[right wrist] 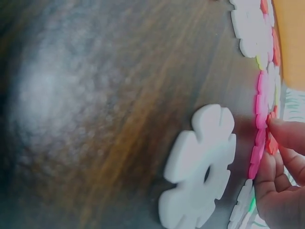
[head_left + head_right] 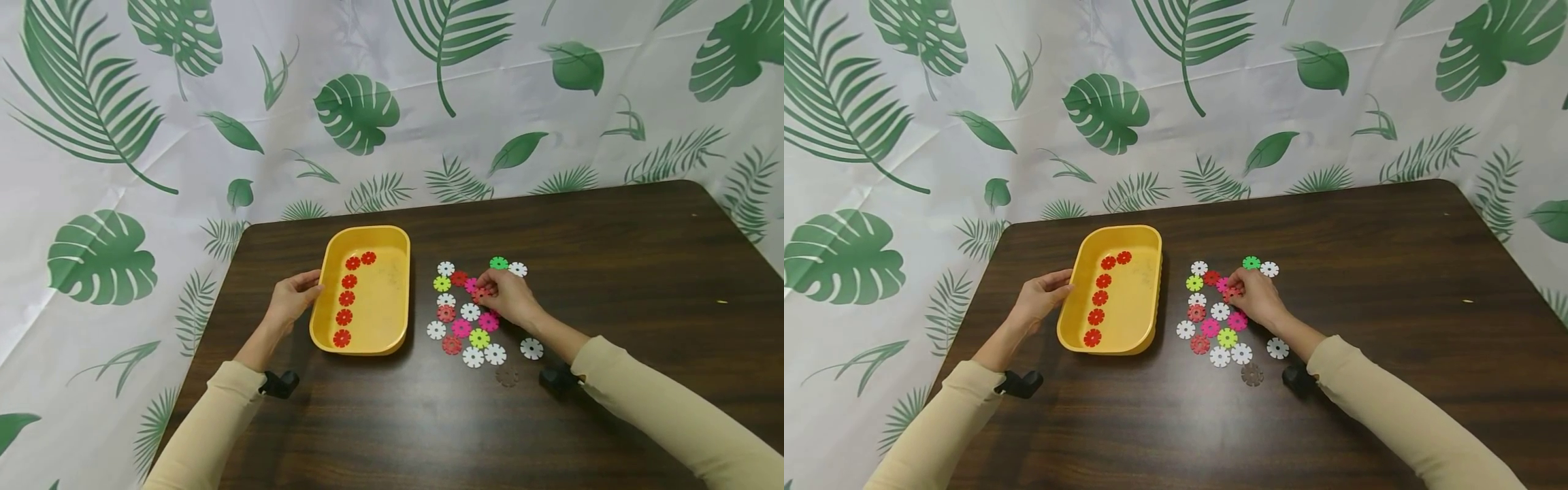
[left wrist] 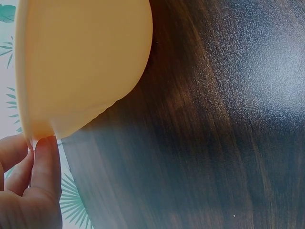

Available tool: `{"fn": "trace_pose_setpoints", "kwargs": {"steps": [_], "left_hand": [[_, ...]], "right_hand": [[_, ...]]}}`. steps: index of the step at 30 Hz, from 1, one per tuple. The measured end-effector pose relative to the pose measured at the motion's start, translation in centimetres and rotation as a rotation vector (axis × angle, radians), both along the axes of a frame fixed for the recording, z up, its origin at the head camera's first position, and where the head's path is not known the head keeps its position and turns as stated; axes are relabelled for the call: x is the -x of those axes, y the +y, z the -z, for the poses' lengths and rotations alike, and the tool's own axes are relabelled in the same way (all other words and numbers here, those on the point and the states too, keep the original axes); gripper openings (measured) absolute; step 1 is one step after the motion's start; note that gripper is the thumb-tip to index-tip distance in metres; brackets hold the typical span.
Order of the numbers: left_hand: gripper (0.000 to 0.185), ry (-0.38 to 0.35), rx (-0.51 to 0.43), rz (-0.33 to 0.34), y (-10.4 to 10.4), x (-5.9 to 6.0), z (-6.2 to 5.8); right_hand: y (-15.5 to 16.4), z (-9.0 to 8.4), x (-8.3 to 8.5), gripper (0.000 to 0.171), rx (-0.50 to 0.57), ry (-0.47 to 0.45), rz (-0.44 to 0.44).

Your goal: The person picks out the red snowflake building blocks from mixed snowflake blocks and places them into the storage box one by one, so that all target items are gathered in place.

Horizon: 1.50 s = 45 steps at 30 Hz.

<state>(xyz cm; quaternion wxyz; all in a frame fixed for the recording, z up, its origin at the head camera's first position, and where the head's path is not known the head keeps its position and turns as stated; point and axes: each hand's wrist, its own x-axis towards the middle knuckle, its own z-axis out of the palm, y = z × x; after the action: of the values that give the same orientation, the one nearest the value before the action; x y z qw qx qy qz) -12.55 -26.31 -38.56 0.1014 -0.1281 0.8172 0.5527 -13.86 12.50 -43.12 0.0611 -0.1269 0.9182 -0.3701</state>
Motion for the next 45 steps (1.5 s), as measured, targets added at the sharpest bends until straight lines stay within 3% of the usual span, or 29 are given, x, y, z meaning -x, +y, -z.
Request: {"fn": "trace_pose_setpoints", "kwargs": {"steps": [12, 18, 26, 45], "left_hand": [[0.042, -0.007, 0.012, 0.005, 0.0, 0.1, -0.1], [0.042, -0.009, 0.013, 0.002, 0.0, 0.1, -0.1], [0.041, 0.000, 0.009, 0.005, -0.1, 0.1, 0.0], [0.041, 0.014, -0.007, 0.008, -0.1, -0.1, 0.2]], "right_hand": [[0.3, 0.1, -0.1, 0.018, 0.055, 0.048, -0.003], [0.5, 0.2, 0.0, 0.016, 0.086, 0.023, 0.012], [0.7, -0.4, 0.2, 0.019, 0.157, -0.091, 0.054], [-2.6, -4.6, 1.7, 0.031, 0.555, -0.390, 0.142]]}}
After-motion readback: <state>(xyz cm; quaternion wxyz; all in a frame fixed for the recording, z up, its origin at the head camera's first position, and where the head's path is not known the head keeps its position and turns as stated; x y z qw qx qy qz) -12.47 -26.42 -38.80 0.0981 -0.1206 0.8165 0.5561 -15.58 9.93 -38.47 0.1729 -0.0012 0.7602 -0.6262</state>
